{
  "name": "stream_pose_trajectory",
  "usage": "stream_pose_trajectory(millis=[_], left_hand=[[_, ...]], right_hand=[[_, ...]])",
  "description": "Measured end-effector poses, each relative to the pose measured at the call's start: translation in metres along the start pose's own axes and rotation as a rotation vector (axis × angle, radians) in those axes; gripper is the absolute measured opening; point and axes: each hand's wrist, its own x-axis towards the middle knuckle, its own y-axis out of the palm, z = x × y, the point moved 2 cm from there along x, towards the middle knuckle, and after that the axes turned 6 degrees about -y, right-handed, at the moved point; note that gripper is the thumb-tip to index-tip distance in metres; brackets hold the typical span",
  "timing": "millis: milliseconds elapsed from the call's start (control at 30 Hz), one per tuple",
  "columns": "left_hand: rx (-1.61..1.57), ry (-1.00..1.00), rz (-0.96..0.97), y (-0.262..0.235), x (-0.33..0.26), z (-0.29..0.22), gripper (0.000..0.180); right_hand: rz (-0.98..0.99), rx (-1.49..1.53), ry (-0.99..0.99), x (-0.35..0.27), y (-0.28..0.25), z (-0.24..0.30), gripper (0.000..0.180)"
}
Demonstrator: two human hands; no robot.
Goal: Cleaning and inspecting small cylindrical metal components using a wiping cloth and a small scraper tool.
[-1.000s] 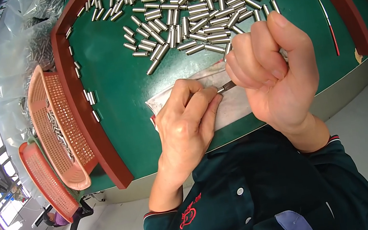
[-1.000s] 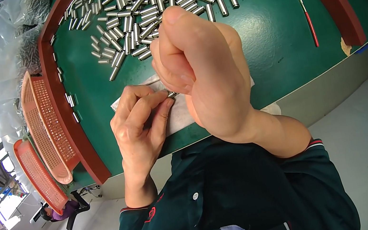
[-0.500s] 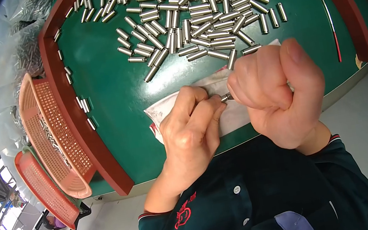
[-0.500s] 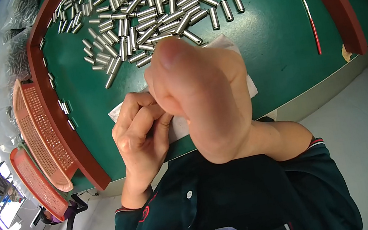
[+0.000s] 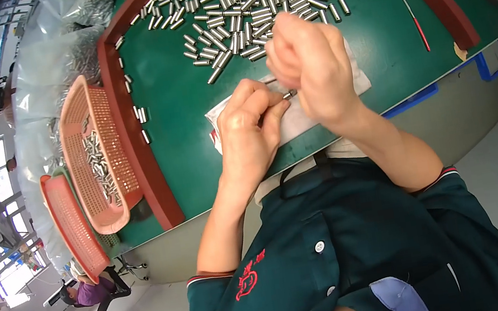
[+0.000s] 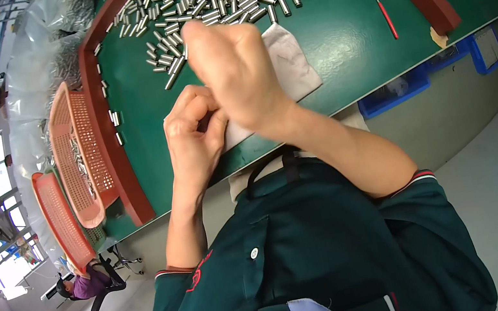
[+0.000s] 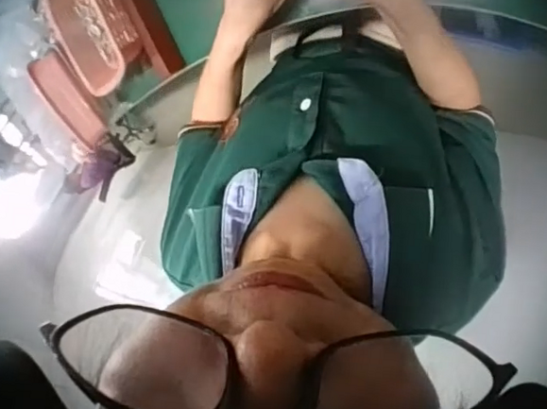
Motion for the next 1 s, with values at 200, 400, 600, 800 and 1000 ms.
stream_pose_trajectory(millis=[200, 400, 600, 800, 1000], left_hand=[[0.017, -0.084, -0.026, 0.0, -0.006, -0.007, 0.006], [-0.904, -0.416, -0.021, -0.014, -0.015, 0.003, 0.009], [-1.213, -0.496, -0.084, -0.048, -0.003, 0.023, 0.017], [-0.056, -0.5, -0.204, -0.054, 0.015, 0.031, 0.014], [0.407, -0.334, -0.204, -0.044, 0.027, 0.029, 0.019]], right_hand=[[-0.089, 0.257, 0.026, -0.004, -0.014, 0.012, 0.038], [-0.145, 0.414, -0.014, -0.017, -0.023, 0.022, 0.04], [-0.111, 0.461, -0.011, -0.012, -0.022, 0.022, 0.04], [-0.09, 0.434, 0.031, -0.008, -0.02, 0.021, 0.041], [-0.112, 0.418, 0.045, -0.007, -0.021, 0.016, 0.04]])
